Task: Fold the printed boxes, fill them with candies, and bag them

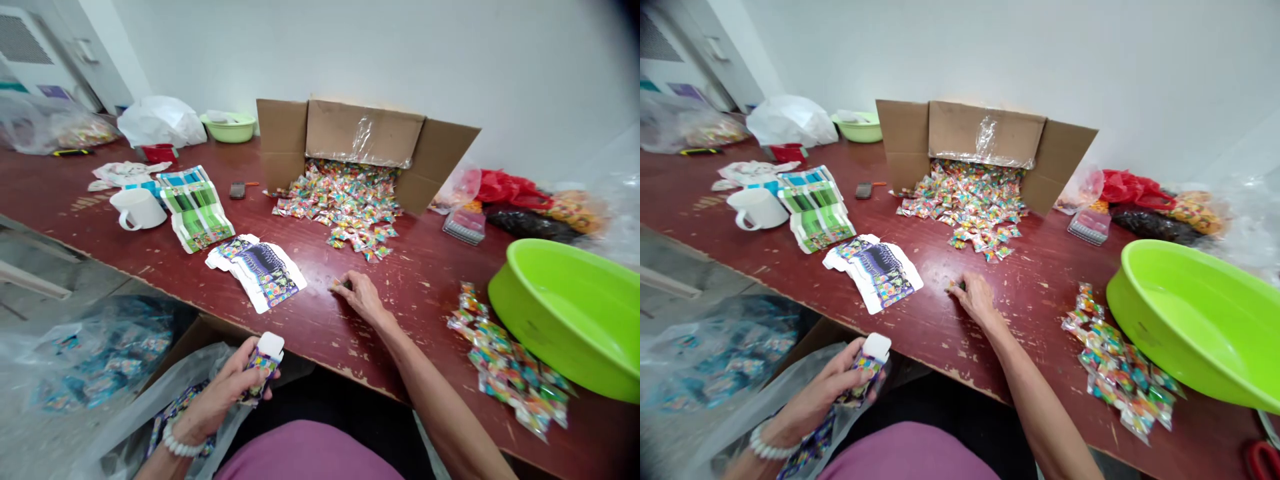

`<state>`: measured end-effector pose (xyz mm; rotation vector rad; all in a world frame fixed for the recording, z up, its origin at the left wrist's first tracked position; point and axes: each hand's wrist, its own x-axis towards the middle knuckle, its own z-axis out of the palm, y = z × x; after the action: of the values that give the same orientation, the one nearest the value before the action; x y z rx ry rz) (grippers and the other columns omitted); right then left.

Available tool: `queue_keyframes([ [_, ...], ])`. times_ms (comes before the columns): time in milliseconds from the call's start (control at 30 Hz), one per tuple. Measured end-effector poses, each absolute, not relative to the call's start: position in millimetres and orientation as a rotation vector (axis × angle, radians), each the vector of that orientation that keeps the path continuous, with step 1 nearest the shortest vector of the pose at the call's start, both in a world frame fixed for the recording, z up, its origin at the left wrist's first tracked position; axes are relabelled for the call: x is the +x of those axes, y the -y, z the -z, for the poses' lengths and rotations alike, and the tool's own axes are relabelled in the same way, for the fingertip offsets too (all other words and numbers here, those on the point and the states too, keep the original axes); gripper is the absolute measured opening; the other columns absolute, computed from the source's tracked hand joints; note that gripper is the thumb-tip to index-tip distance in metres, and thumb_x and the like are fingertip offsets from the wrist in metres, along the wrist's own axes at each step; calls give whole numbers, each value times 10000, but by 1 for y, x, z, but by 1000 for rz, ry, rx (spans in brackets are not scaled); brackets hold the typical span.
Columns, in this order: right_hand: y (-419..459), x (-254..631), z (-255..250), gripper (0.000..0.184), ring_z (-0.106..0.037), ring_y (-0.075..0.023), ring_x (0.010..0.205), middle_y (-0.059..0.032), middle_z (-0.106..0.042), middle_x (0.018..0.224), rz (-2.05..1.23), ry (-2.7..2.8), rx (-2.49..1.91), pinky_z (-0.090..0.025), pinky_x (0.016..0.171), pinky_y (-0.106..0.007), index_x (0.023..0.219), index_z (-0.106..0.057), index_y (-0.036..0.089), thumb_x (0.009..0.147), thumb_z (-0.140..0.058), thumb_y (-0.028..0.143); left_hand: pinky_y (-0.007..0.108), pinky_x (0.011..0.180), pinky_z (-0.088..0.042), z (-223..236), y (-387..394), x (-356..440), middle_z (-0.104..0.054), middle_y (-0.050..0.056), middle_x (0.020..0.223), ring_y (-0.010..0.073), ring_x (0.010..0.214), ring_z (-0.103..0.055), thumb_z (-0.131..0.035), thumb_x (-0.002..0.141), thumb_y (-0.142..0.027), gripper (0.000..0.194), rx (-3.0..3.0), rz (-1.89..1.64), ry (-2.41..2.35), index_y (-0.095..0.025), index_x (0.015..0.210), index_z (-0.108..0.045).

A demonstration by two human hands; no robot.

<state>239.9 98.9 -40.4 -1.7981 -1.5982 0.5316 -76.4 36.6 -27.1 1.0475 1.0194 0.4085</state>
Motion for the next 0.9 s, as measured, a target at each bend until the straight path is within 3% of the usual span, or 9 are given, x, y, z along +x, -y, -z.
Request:
queue_keyframes([
  [100,-72,209,25,145,-555,-145,659,13,-631,745,-850,1605,-1507,-422,616,-237,898,-627,205,898,-608,349,248,613,-455,21,-35,-59,-625,15,895,141,681,-570,-563,833,-276,414,1092,-488,-1032,-225,1238,-494],
  [167,-53,188,12,117,-578,-146,709,4,-652,815,-1050,1663,-1268,-449,653,-244,907,-627,209,902,-617,326,239,589,-461,15,-33,-48,-603,4,873,141,691,-558,-556,820,-248,346,1164,-480,-1036,-224,1163,-517],
  [267,-31,168,-6,26,-581,-153,793,-20,-616,887,-969,1919,-1196,-452,729,-264,868,-657,204,878,-634,199,234,571,-469,8,-30,-37,-589,-6,859,131,667,-550,-532,805,-212,300,1255,-415,-999,-226,1104,-516],
  [400,-21,167,-17,168,-595,-152,829,-35,-614,999,-1054,2023,-1120,-468,761,-280,1060,-647,239,919,-574,185,230,561,-467,1,-26,-30,-569,-12,845,113,630,-542,-534,788,-204,235,1238,-444,-916,-211,1022,-509],
  [500,-21,170,-17,413,-618,-140,780,-28,-651,1027,-1250,1770,-1107,-483,695,-263,1311,-499,265,912,-607,270,234,565,-464,-1,-24,-30,-586,-5,856,112,627,-555,-545,790,-203,265,1201,-524,-903,-202,1051,-497],
  [567,-22,169,-14,400,-610,-131,719,-17,-669,955,-1265,1574,-1175,-475,649,-254,1264,-524,233,890,-636,318,235,561,-459,-1,-23,-32,-606,5,869,114,620,-576,-549,793,-203,298,1190,-545,-919,-198,1085,-492],
  [733,-22,161,-10,141,-620,-143,685,-20,-693,782,-1168,1531,-1267,-479,663,-266,856,-689,172,851,-660,309,232,567,-474,-1,-18,-34,-627,8,879,116,622,-602,-585,779,-194,296,1175,-582,-911,-196,1063,-504],
  [800,-19,159,-13,116,-639,-157,716,-34,-708,794,-1044,1680,-1255,-482,693,-277,824,-717,176,849,-659,273,228,564,-484,0,-17,-32,-625,5,862,114,621,-600,-609,802,-255,258,1122,-623,-881,-194,1037,-523],
  [900,-14,157,-19,145,-667,-166,750,-41,-732,849,-961,1786,-1201,-488,707,-276,948,-732,198,887,-607,238,239,528,-495,3,-16,-29,-644,20,837,129,590,-605,-556,875,-460,322,990,-710,-865,-190,1050,-547],
])
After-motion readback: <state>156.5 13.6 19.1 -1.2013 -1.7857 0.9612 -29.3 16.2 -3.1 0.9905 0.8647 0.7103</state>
